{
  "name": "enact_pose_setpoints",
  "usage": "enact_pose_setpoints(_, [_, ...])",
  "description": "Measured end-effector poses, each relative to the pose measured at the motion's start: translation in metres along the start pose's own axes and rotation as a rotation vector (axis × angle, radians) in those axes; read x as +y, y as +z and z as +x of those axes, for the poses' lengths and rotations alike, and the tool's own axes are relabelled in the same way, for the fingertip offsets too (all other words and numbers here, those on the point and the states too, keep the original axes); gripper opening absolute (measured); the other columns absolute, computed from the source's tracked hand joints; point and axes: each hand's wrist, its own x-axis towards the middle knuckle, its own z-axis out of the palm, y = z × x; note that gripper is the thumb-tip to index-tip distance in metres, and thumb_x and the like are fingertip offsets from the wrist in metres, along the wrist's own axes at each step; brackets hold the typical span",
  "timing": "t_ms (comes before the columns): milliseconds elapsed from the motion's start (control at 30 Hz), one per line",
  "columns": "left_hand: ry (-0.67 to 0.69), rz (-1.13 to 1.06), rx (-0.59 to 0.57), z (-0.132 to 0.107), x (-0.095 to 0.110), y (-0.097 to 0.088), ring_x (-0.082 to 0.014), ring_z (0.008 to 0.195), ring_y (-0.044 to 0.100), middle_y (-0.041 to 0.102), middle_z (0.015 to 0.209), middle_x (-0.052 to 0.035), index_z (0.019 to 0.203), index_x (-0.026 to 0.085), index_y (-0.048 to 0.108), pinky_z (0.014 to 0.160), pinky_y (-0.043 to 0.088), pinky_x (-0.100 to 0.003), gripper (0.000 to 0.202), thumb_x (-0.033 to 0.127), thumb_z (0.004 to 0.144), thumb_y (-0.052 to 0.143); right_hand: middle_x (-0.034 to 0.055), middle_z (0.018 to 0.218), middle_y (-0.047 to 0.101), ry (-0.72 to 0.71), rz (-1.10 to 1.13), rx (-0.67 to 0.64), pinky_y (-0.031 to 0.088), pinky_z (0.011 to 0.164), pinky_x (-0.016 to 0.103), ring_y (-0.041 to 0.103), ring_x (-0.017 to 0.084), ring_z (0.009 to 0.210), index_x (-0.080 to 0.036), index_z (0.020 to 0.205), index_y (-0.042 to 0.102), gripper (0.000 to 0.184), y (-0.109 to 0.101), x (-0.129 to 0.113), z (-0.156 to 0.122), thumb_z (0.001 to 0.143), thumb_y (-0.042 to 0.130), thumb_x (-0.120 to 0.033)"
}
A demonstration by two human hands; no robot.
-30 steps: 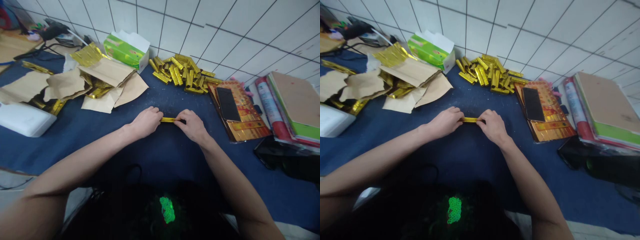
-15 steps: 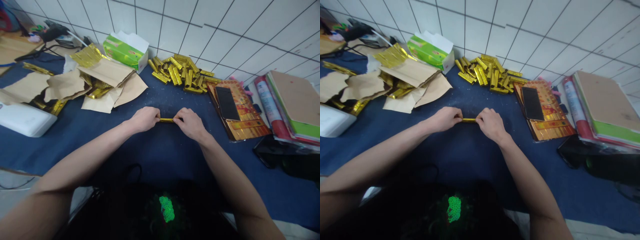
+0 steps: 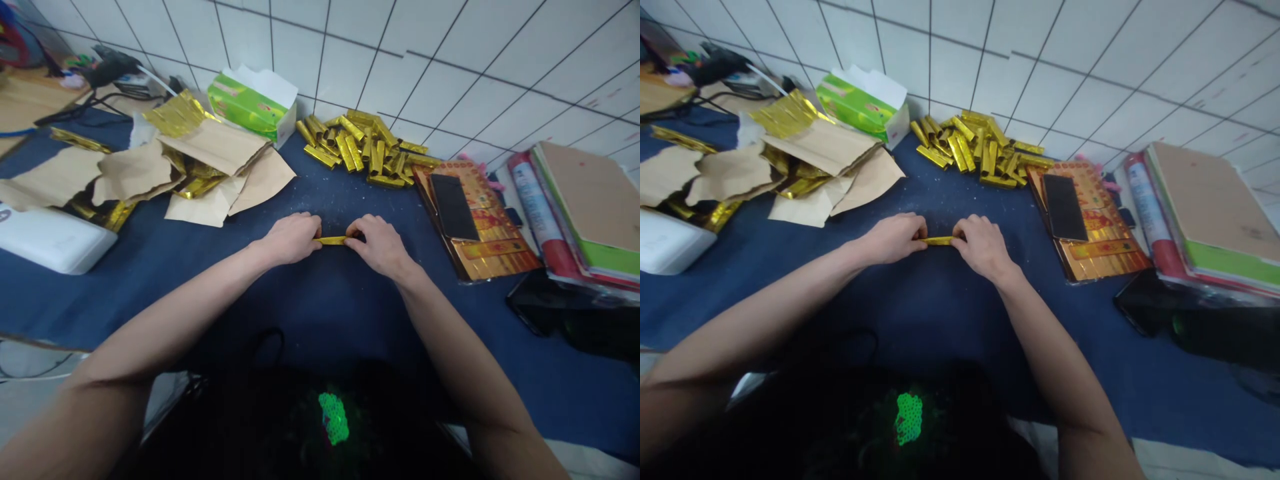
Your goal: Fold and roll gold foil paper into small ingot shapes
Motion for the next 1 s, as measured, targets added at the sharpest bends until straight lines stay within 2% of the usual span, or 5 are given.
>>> enact_pose_setpoints(200, [0.019, -0.311, 0.132, 0.004, -0.007, 0.002, -0.012, 0.061, 0.048, 0.053, 0.067, 0.0014, 0.072, 0.017, 0.053, 0.057, 0.033, -0.025, 0.007, 0.016, 0.069, 0.059, 0.0033, 0.077, 0.06, -0.025, 0.106, 0.123, 0.036, 0.07, 0.033, 0.051, 0.02, 0.075, -0.02, 0.073, 0.056, 0.008, 0.006, -0.001, -0.007, 0.079, 0.053, -0.024])
enact_pose_setpoints(400, [0.003, -0.916, 0.344, 0.008, -0.011, -0.007, -0.0076, 0.055, 0.042, 0.049, 0.06, 0.0037, 0.068, 0.014, 0.053, 0.055, 0.034, -0.023, 0.009, 0.015, 0.065, 0.061, -0.0005, 0.07, 0.06, 0.106, 0.619, 0.151, 0.04, 0.062, 0.027, 0.054, 0.014, 0.064, -0.02, 0.083, 0.057, 0.014, 0.009, -0.016, -0.013, 0.081, 0.051, -0.033])
enact_pose_setpoints(633, [0.017, -1.164, 0.294, 0.0, -0.003, -0.015, -0.006, 0.055, 0.044, 0.052, 0.061, 0.0041, 0.068, 0.013, 0.056, 0.056, 0.034, -0.022, 0.014, 0.018, 0.061, 0.066, -0.0044, 0.053, 0.046, 0.026, 0.521, 0.007, 0.029, 0.051, 0.024, 0.041, 0.01, 0.05, -0.019, 0.058, 0.048, 0.031, -0.001, -0.033, -0.018, 0.083, 0.046, -0.036])
enact_pose_setpoints(800, [0.0, -1.402, 0.273, -0.003, 0.01, -0.005, -0.0075, 0.058, 0.051, 0.057, 0.064, 0.0044, 0.083, 0.015, 0.058, 0.059, 0.04, -0.022, 0.028, 0.022, 0.058, 0.071, -0.0047, 0.049, 0.041, 0.1, 0.7, 0.119, 0.028, 0.05, 0.024, 0.038, 0.01, 0.048, -0.019, 0.06, 0.051, 0.03, 0.002, -0.042, -0.022, 0.084, 0.043, -0.034])
enact_pose_setpoints(1000, [0.003, -1.456, 0.184, -0.009, 0.025, 0.008, -0.009, 0.055, 0.053, 0.058, 0.058, 0.0028, 0.065, 0.013, 0.06, 0.06, 0.043, -0.024, 0.017, 0.024, 0.059, 0.072, -0.0043, 0.05, 0.037, 0.113, 0.911, 0.199, 0.028, 0.049, 0.025, 0.034, 0.01, 0.049, -0.019, 0.054, 0.042, 0.038, 0.012, -0.049, -0.026, 0.084, 0.044, -0.043])
